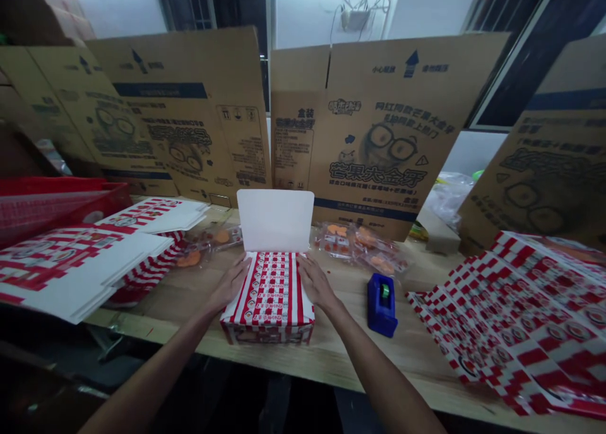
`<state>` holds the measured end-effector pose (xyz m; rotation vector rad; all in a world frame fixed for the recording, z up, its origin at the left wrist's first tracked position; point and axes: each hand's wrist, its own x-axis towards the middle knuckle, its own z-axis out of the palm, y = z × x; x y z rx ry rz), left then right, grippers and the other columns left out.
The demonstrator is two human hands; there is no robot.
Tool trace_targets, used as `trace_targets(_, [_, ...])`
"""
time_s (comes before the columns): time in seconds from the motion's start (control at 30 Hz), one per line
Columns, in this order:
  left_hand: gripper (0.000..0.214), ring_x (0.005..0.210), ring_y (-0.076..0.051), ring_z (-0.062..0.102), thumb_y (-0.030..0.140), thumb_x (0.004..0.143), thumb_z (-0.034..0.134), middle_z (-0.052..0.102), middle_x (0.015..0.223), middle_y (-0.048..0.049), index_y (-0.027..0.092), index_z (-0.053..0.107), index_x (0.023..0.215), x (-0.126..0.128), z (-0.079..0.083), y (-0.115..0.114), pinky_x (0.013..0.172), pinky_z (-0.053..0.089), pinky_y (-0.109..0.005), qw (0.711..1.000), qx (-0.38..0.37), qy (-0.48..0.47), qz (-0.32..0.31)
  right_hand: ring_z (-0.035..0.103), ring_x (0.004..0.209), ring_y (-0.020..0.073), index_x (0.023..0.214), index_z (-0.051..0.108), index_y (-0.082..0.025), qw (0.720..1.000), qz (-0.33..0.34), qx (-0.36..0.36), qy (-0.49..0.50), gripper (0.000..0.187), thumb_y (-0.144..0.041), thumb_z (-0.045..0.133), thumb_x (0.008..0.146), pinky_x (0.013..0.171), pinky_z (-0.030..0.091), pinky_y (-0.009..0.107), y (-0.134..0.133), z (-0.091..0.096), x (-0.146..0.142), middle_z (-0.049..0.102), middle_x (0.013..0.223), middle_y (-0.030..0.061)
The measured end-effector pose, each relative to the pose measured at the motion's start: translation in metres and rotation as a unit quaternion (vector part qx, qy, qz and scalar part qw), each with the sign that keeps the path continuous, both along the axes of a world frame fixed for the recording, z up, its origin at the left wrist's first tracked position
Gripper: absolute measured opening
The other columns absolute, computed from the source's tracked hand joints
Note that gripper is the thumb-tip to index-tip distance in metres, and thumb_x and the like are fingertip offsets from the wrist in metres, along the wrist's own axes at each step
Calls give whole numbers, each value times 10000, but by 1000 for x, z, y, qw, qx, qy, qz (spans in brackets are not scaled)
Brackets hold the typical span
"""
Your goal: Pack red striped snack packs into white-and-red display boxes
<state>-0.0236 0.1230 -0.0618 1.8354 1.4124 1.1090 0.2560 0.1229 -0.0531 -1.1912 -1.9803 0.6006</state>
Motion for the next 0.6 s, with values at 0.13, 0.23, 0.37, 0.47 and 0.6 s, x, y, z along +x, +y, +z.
trace_targets(0.13, [276,1268,-270,472,229,838,463,511,1342,-133,145,692,967,-9,-2,18,1114,338,-467,1000,20,-24,1,539,1226,278,1132,671,-235,994,-5,-22,105,347,-379,506,861,1067,386,518,12,-8,7,637,1263,89])
trace_targets(0.23, [319,1241,-289,476,209,764,518,508,1312,-135,139,651,1046,-16,3,28,1072,369,-496,999,21,-38,0,586,1142,273,1214,592,-224,991,-38,-30,126,434,-324,566,793,952,486,492,19,-8,8,630,1237,106])
trace_targets(0.37, [831,1388,-311,299,208,648,612,373,1473,-136,172,327,1428,-21,16,39,1129,276,-503,998,20,-59,-27,554,1164,247,1435,296,-248,985,-25,-74,154,798,-264,634,713,910,506,441,25,4,11,497,1372,128])
trace_targets(0.47, [956,1397,-292,307,194,595,623,340,1514,-134,171,240,1471,-18,25,47,1129,298,-443,995,17,-67,-74,539,1175,240,1419,330,-222,986,27,-90,136,780,-264,651,709,980,450,450,29,14,14,522,1350,125])
trace_targets(0.6, [722,1252,-280,506,265,660,587,536,1379,-125,143,449,1358,-19,28,51,1047,406,-433,992,-3,-44,-120,582,1101,254,1170,594,-200,989,25,-76,120,497,-332,689,701,1027,392,480,35,15,18,639,1206,99])
